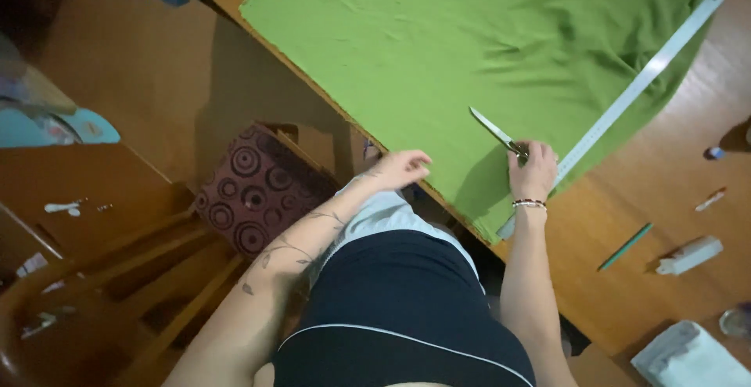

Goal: A person measures a piece of green fabric on a wooden table using a long metal ruler and prepares to cut it with scissors.

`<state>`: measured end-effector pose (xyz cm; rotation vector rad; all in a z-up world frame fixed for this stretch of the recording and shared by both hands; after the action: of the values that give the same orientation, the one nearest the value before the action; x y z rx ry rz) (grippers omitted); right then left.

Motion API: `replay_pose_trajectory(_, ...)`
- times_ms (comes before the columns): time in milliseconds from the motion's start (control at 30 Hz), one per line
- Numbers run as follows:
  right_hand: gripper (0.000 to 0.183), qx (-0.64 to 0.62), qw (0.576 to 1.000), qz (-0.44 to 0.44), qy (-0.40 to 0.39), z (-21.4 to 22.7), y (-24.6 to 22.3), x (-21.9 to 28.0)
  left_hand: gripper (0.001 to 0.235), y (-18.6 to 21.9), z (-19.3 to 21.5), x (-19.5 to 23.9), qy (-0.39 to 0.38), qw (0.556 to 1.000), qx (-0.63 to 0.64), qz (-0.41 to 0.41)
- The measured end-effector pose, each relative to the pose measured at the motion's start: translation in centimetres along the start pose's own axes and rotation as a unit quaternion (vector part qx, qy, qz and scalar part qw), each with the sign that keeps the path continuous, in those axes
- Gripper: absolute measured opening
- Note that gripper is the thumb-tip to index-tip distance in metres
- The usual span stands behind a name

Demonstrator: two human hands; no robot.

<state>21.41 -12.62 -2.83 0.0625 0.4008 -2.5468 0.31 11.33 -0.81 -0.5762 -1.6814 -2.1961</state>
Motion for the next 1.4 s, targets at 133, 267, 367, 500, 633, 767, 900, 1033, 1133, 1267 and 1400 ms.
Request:
replay_pose_trajectory(133, 0.031, -0.001, 1.000, -0.012, -0.021, -0.1, 0.1, -0.7, 0.023, -1.6, 8.7, 2.4, 0.207, 0.976, 0.056, 0.028)
replay_pose_trajectory(267, 0.029, -0.017, 1.000, 0.006, -0.015, 2.0, -2.6, -2.8, 0.014, -6.5, 19.1, 4.0, 0.420, 0.903, 0.012, 0.091)
replay_pose_trajectory(367, 0.024, -0.044, 0.999, 0.005, -0.013, -0.7, -3.8, -6.2, 0.011, -11.7, 27.2, 4.6, 0.517, 0.849, 0.006, 0.107)
replay_pose_trajectory(500, 0.029, -0.051, 0.992, 0.113, -0.009, -2.8, -10.6, -13.2, 0.017, -15.9, 35.3, 4.5, 0.578, 0.807, 0.005, 0.120)
replay_pose_trajectory(633, 0.023, -0.093, 0.980, 0.168, -0.044, -6.0, -21.0, -20.6, 0.035, -16.3, 40.3, 3.7, 0.586, 0.798, -0.070, 0.123)
replay_pose_trajectory(767, 0.020, -0.109, 0.950, 0.286, -0.055, -9.4, -32.4, -27.1, 0.053, -16.7, 43.4, 2.0, 0.519, 0.838, -0.119, 0.120)
replay_pose_trajectory(900, 0.029, -0.068, 0.931, 0.353, -0.055, -15.2, -41.2, -32.0, 0.057, -16.4, 44.5, 1.0, 0.506, 0.844, -0.150, 0.096)
replay_pose_trajectory(1033, 0.038, -0.033, 0.901, 0.426, -0.080, -17.9, -48.0, -35.2, 0.046, -15.7, 45.3, 0.7, 0.461, 0.859, -0.148, 0.165)
replay_pose_trajectory(1133, 0.055, 0.001, 0.876, 0.462, -0.140, -17.2, -51.4, -36.7, 0.034, -15.7, 45.6, 0.5, 0.416, 0.873, -0.137, 0.214)
replay_pose_trajectory(1267, 0.074, 0.071, 0.848, 0.474, -0.227, -18.1, -52.8, -37.8, 0.020, -15.4, 45.5, 0.7, 0.383, 0.890, -0.153, 0.194)
replay_pose_trajectory(1400, 0.050, 0.085, 0.834, 0.491, -0.237, -17.4, -52.7, -38.1, 0.017, -13.2, 45.2, 2.5, 0.418, 0.896, -0.055, 0.138)
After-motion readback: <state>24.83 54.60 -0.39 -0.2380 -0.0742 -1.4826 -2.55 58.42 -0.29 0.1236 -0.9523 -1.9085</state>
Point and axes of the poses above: each hand's wrist, its own x-axis away from the middle knuckle, its own z-axis out of the back of the hand, y = z × x, the point moved 4 cm from there along -x, towards the middle knuckle, and after that the axes turned 1 degree about z, right-handed, at the moved point
